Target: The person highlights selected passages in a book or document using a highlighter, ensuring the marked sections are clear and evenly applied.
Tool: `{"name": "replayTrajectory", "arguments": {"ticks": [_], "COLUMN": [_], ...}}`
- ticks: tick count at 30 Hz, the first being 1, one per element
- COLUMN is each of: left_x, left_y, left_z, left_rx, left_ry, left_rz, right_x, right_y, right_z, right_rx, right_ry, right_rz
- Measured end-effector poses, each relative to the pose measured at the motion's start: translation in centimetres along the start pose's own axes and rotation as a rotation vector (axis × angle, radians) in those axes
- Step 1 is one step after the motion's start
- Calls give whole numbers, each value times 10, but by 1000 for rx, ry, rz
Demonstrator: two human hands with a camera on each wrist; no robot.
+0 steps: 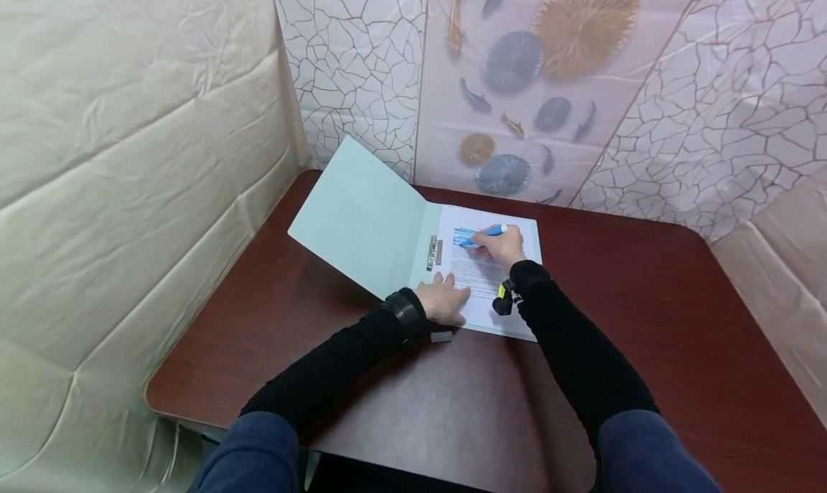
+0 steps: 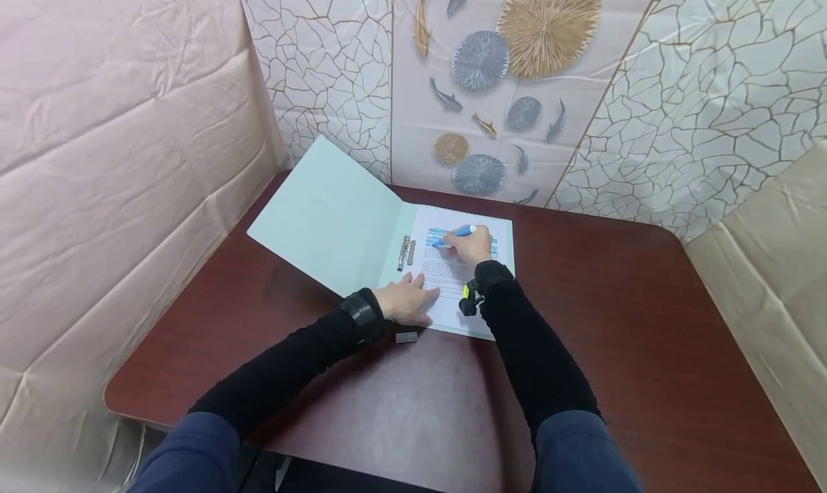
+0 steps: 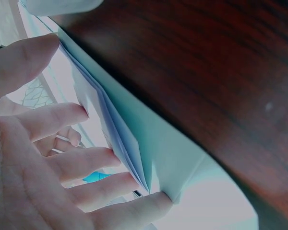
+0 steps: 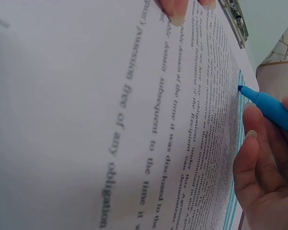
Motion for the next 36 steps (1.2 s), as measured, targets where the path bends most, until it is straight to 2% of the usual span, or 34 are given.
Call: {"name": "replayTrajectory", "arguments": {"ticks": [18, 27, 36], "left_x": [0, 0, 0], "left_y": [4, 3, 2], "left_z": [-2, -2, -1], "left_rx": [-6, -2, -3], "left_ry": [-1, -3, -7], "left_rz": [-2, -11, -13], "right_x": [-4, -8, -8], "right_y": [-1, -7, -5], "right_z": [-6, -9, -7], "right_rx": [6, -1, 3], "right_ry": [37, 33, 39], "right_rz": [-23, -4, -8]}}
Point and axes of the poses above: each hand's wrist, its own y-axis away from the middle knuckle, its own x-axis out of the palm, z = x × y, the point moved 3 cm from there along -y, towards the middle knuckle, and after that the axes turned 12 degrees about z, right-handed, at the moved point
